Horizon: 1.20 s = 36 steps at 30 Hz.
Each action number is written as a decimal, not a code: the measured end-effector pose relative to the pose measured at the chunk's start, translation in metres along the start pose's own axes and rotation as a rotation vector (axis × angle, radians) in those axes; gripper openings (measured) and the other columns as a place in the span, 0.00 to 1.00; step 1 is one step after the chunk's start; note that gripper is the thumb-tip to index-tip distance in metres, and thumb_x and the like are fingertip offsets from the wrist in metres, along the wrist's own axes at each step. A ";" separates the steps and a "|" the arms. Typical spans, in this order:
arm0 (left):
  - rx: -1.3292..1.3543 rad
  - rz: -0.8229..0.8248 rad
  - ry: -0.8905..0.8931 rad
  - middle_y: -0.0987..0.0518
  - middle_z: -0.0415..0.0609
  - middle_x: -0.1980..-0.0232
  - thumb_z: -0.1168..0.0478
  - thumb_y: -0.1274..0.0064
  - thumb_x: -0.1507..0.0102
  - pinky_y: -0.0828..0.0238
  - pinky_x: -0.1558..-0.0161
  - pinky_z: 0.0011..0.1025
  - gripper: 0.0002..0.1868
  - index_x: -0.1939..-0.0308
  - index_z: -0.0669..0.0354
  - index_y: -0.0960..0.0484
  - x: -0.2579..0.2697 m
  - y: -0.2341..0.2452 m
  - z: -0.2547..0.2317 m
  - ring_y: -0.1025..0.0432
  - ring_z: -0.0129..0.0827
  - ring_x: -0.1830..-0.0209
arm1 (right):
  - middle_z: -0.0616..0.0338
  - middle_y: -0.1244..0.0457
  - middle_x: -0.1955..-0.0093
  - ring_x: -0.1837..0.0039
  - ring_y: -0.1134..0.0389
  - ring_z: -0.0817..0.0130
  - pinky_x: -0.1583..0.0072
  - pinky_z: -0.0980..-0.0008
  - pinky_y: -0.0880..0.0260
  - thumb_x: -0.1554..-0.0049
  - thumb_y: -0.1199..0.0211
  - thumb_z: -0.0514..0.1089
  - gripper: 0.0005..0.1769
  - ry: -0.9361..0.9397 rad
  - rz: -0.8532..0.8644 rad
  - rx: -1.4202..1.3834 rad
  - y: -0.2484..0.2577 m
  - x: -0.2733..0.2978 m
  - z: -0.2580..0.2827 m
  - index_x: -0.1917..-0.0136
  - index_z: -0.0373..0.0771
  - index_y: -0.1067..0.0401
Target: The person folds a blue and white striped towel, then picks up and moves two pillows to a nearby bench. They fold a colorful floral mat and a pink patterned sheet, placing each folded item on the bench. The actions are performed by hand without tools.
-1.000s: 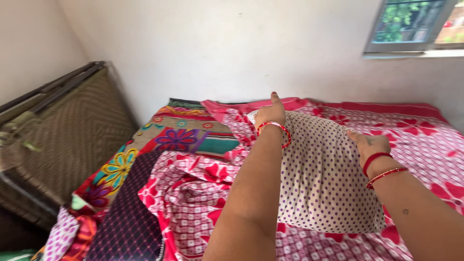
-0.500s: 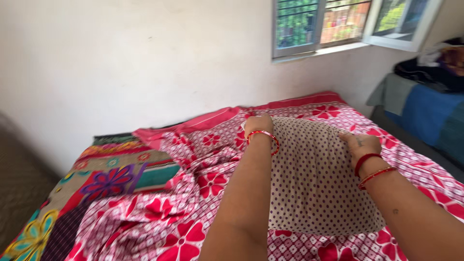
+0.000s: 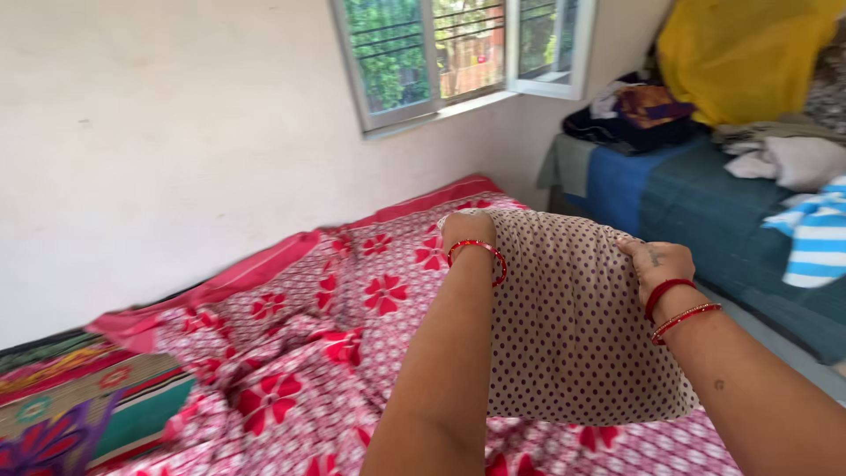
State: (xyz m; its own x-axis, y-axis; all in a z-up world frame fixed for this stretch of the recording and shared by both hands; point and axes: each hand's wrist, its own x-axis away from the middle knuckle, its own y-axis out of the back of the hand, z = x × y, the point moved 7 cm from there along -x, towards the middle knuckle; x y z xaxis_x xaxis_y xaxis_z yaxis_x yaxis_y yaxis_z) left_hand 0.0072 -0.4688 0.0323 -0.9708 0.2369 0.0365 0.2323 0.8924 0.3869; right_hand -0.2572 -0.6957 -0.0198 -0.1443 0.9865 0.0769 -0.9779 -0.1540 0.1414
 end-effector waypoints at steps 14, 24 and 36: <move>-0.024 0.091 -0.015 0.20 0.66 0.42 0.57 0.50 0.39 0.28 0.41 0.45 0.21 0.48 0.67 0.16 0.058 -0.224 -0.067 0.25 0.56 0.41 | 0.48 0.30 0.53 0.55 0.31 0.65 0.49 0.65 0.32 0.50 0.22 0.48 0.22 0.098 -0.124 0.083 0.167 -0.163 -0.027 0.52 0.27 0.21; -0.014 0.244 0.034 0.22 0.60 0.37 0.54 0.49 0.37 0.27 0.39 0.44 0.21 0.44 0.64 0.20 0.092 -0.357 -0.134 0.25 0.53 0.39 | 0.55 0.29 0.52 0.53 0.31 0.69 0.49 0.66 0.31 0.53 0.20 0.45 0.21 0.152 -0.278 -0.118 0.268 -0.263 -0.049 0.53 0.28 0.22; 0.064 0.384 -0.087 0.22 0.56 0.37 0.53 0.47 0.39 0.28 0.40 0.44 0.23 0.42 0.56 0.19 0.140 -0.469 -0.226 0.26 0.51 0.38 | 0.58 0.28 0.51 0.50 0.31 0.76 0.46 0.73 0.32 0.46 0.29 0.45 0.13 0.291 -0.316 -0.061 0.366 -0.314 -0.011 0.50 0.34 0.18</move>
State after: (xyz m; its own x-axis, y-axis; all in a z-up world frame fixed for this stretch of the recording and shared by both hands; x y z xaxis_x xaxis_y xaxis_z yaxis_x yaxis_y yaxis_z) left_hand -0.2514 -0.9414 0.0642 -0.8043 0.5877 0.0879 0.5837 0.7537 0.3021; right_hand -0.5715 -1.0615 -0.0028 0.1359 0.9603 -0.2436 -0.9867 0.1533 0.0539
